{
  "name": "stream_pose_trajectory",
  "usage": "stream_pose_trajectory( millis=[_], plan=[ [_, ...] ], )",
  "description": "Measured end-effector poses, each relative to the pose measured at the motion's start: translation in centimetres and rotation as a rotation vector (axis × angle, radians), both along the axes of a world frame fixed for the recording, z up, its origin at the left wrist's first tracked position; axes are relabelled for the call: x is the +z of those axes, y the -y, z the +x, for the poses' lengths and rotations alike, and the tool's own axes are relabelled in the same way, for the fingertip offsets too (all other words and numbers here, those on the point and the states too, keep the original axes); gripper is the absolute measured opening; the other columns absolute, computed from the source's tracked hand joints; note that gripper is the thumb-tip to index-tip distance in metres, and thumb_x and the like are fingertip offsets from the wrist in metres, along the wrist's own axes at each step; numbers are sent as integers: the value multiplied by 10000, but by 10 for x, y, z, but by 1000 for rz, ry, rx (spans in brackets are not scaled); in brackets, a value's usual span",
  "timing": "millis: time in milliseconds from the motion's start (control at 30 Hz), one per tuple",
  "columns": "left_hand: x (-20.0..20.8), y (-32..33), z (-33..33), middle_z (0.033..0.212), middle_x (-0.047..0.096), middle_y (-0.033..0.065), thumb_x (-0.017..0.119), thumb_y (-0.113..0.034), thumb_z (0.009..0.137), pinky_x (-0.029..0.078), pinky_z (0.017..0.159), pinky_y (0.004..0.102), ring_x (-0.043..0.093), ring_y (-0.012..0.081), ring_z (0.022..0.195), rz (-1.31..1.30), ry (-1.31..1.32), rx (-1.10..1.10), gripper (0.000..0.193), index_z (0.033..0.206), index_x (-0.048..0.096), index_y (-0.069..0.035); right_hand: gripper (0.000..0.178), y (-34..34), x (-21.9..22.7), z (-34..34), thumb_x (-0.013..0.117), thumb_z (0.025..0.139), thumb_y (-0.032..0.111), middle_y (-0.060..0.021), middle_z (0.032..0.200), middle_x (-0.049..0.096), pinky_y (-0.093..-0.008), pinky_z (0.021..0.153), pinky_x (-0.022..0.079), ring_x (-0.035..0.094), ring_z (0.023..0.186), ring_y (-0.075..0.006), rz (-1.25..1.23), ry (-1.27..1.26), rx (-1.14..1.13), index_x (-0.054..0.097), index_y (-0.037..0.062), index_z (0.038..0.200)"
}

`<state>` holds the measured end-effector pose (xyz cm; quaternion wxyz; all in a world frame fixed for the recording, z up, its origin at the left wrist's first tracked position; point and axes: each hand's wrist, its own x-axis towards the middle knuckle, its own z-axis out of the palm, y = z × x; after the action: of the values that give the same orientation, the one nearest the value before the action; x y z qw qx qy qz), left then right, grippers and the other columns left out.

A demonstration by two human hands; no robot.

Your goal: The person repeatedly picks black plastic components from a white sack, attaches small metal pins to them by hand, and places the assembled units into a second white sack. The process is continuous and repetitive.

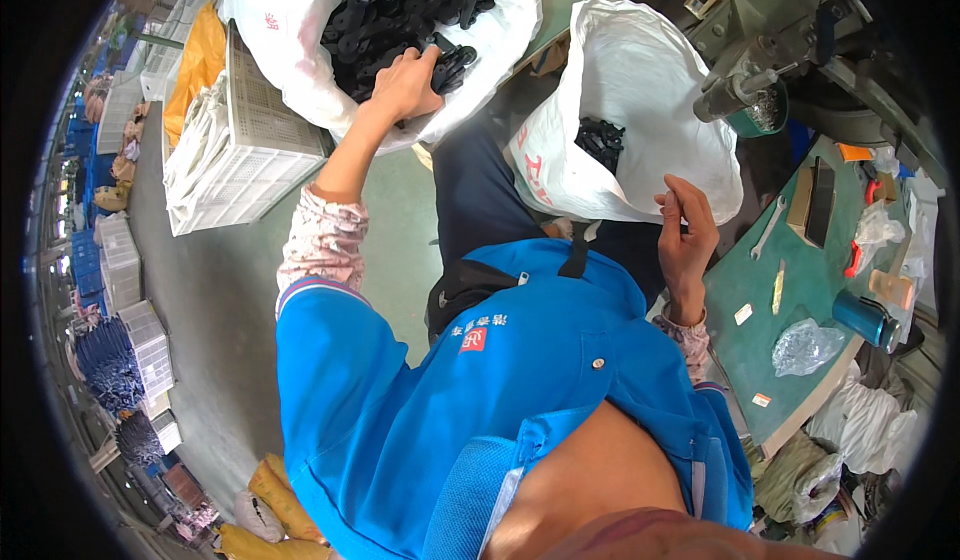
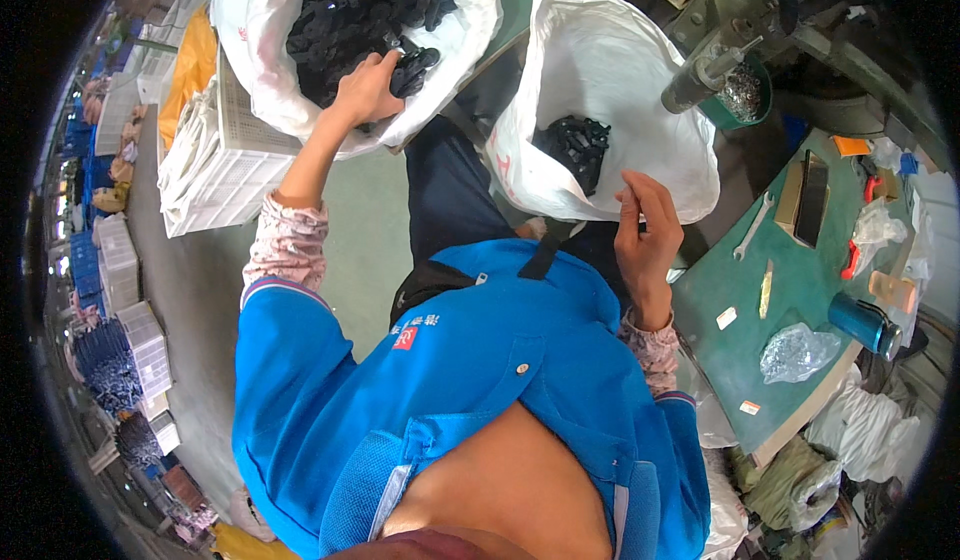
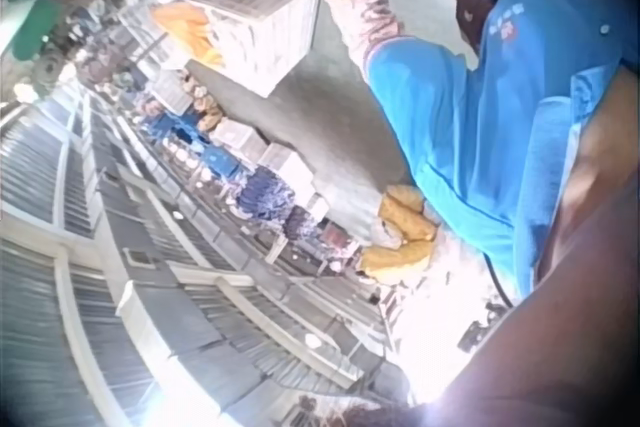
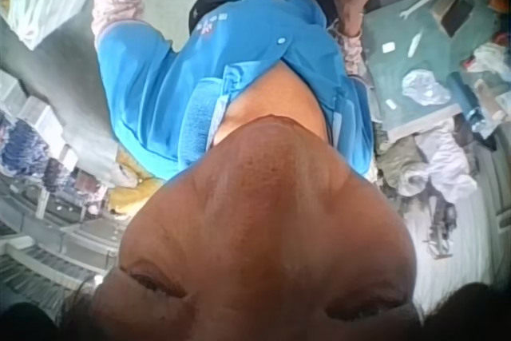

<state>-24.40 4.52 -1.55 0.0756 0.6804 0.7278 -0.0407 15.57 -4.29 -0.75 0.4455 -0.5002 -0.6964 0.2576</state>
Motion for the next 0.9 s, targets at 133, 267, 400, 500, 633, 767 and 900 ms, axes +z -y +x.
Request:
stream_pose_trajectory(
  millis=[133,267,400,500,633,767,900],
  plan=[
    [2,-7,-4,1085,570,179,656,-205,642,484,835,452,558,359,1054,-47,87,-72,690,1300,460,-140,196,5,-2,0,558,883,-25,-138,1000,643,-269,707,514,646,768,-170,-9,-7,-33,639,-15,1062],
    [-2,9,1,1010,601,180,645,-212,651,484,825,442,596,362,978,76,42,-131,652,1284,491,-173,198,9,-4,2,558,880,-29,-135,988,642,-269,709,509,646,766,-173,-9,-12,-26,639,-15,1060],
    [2,5,-14,1067,617,198,708,-313,645,482,841,432,601,378,980,299,211,11,671,1264,505,-149,200,10,-3,6,563,875,-35,-135,969,643,-264,703,503,646,765,-174,-9,3,-31,640,-13,1059],
    [19,-19,-37,1024,650,173,757,-238,650,507,821,368,646,275,931,470,703,217,618,1190,544,-27,199,10,1,6,565,872,-39,-136,961,644,-263,699,502,646,763,-173,8,33,-39,640,-15,1055],
    [32,-40,-41,1012,644,126,790,-126,686,530,797,317,644,200,874,723,1492,431,481,1080,572,43,199,8,1,2,567,869,-43,-135,957,644,-264,702,502,647,763,-174,-7,15,-42,640,-17,1053],
    [19,-53,-54,1060,639,100,774,-138,707,531,814,429,627,245,940,684,2100,822,449,1096,586,-17,206,10,-2,-2,570,867,-45,-136,957,646,-266,706,503,649,767,-177,20,29,-9,641,-14,1058],
    [-1,-54,-66,1099,634,71,764,-164,718,512,844,479,605,271,993,750,2302,825,436,1109,597,-67,213,12,1,-2,569,862,-52,-140,955,646,-267,709,505,648,768,-178,10,48,-8,642,-9,1058]
  ],
)
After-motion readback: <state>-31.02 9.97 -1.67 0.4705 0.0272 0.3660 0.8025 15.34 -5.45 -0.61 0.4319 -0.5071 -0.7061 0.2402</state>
